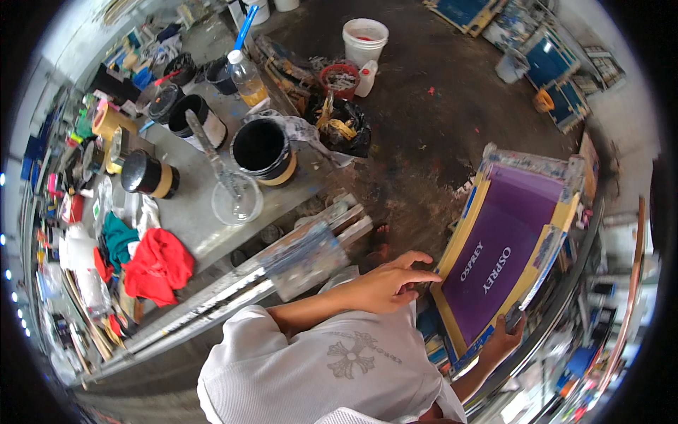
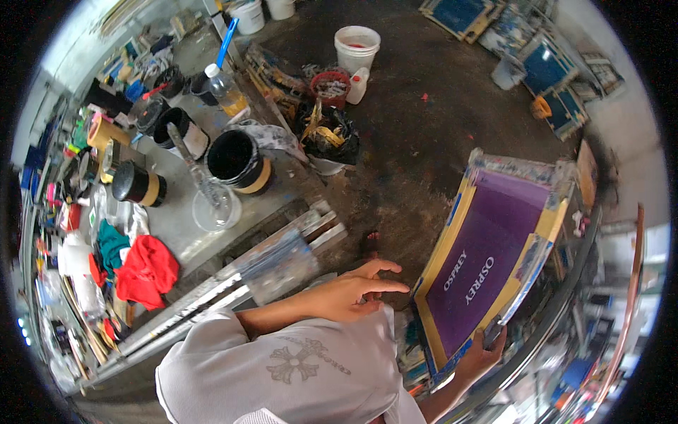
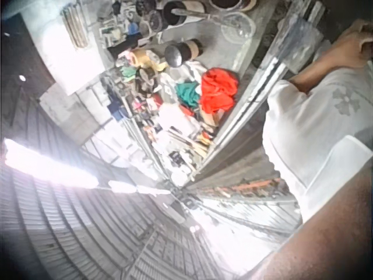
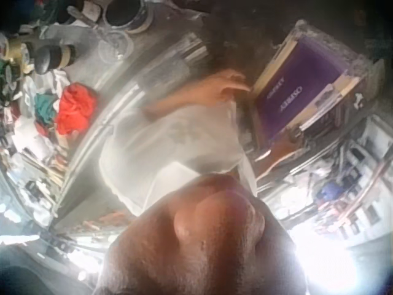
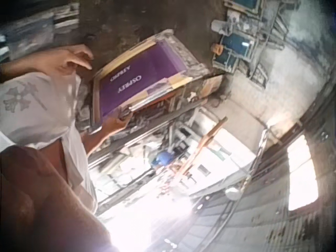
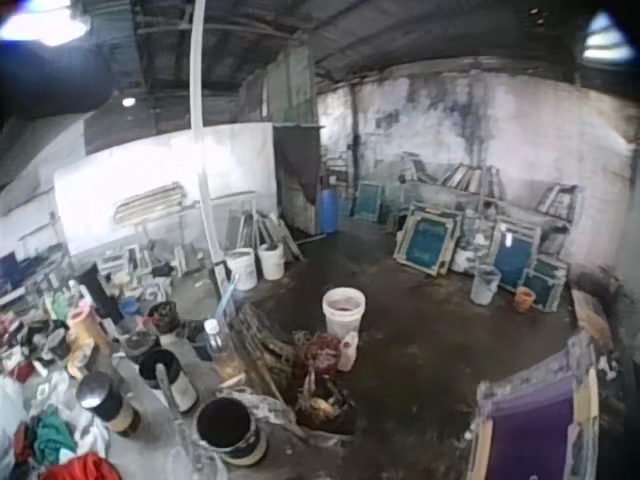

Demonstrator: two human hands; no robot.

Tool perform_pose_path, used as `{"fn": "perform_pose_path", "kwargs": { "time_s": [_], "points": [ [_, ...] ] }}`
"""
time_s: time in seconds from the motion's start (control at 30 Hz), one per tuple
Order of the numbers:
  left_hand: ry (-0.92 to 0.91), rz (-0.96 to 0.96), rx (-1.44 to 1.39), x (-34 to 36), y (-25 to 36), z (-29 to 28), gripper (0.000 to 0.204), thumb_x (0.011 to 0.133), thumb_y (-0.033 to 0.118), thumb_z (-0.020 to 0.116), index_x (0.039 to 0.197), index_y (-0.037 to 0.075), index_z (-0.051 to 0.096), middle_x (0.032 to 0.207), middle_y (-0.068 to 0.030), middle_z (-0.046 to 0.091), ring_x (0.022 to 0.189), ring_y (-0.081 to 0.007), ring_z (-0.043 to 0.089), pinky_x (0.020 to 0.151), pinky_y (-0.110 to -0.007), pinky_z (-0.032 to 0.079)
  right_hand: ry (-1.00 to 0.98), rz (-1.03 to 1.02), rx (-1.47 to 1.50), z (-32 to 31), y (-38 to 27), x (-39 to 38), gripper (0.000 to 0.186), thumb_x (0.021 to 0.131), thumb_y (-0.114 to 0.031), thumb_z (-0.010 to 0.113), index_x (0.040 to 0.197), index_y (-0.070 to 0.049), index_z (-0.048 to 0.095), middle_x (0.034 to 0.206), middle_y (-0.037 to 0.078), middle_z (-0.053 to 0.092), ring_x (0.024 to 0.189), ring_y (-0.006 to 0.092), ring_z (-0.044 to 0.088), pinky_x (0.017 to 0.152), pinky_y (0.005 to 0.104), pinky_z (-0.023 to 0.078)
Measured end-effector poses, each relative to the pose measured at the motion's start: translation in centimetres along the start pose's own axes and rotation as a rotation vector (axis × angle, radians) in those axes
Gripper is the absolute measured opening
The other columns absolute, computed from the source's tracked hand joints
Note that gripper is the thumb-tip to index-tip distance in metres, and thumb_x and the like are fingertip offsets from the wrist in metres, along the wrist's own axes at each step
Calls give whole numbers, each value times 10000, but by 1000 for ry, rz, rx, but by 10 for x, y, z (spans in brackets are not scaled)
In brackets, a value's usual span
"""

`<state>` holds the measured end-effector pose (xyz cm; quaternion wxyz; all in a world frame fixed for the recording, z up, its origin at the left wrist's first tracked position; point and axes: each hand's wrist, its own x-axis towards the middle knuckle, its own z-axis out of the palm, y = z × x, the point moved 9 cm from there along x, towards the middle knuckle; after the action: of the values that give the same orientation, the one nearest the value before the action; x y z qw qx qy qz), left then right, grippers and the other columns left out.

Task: The person secures a purple Osprey screen with blue tape, then moves to a workbench to mix a white liquid from a can into a measuring cup using a spatula. The person pours a clear liquid from a bottle into the mixture and stirs it.

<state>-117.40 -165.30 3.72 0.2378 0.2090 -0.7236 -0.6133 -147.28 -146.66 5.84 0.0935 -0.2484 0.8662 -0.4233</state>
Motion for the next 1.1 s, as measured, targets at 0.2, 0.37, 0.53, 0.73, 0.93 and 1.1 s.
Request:
{"fn": "perform_pose_path", "kwargs": {
  "time_s": [0.2,0.37,0.53,0.73,0.93,1.1],
  "points": [
    [273,-146,142,99,-27,-38,394,978,220,620,1359,124,597,1384,-191,526,1192,-332,586,946,-402,520,-203,-152,196,67,-87,187,524,910,-32,604,1410,64,479,1239,177,620,1055,264,615,928,383,488],
    [697,-347,29,143,-88,-97,460,1017,341,572,1364,39,575,1325,-227,578,1253,-335,563,979,-407,485,-546,-94,395,142,-144,334,544,871,-89,657,1371,45,491,1241,157,604,1049,235,608,896,355,485],
    [1173,-667,-20,151,-239,-125,744,1041,577,327,1325,-67,568,1309,-262,598,1219,-377,570,1056,-427,409,-862,-95,402,287,-197,449,566,831,-180,727,1325,8,524,1148,89,630,874,123,602,709,237,466],
    [1474,-834,-549,162,-320,-85,915,994,717,201,1240,-45,643,1162,-234,672,1093,-304,620,987,-402,431,-1437,-53,287,520,-234,484,372,793,-142,724,1132,-25,627,919,51,685,743,142,655,626,284,520],
    [1959,-541,-756,170,-365,-12,776,1057,583,270,1272,-88,595,1238,-174,651,1138,-237,591,1025,-361,405,-1834,-12,116,656,-253,433,212,807,-194,702,992,-104,647,798,-11,637,673,142,644,579,294,525],
    [2091,-853,-457,167,-315,5,680,1057,546,323,1218,-53,602,1176,-166,648,1067,-236,567,997,-376,411,-1903,73,28,709,-237,402,240,813,-206,700,1017,-89,658,850,15,679,720,147,672,610,312,543]
  ]
}}
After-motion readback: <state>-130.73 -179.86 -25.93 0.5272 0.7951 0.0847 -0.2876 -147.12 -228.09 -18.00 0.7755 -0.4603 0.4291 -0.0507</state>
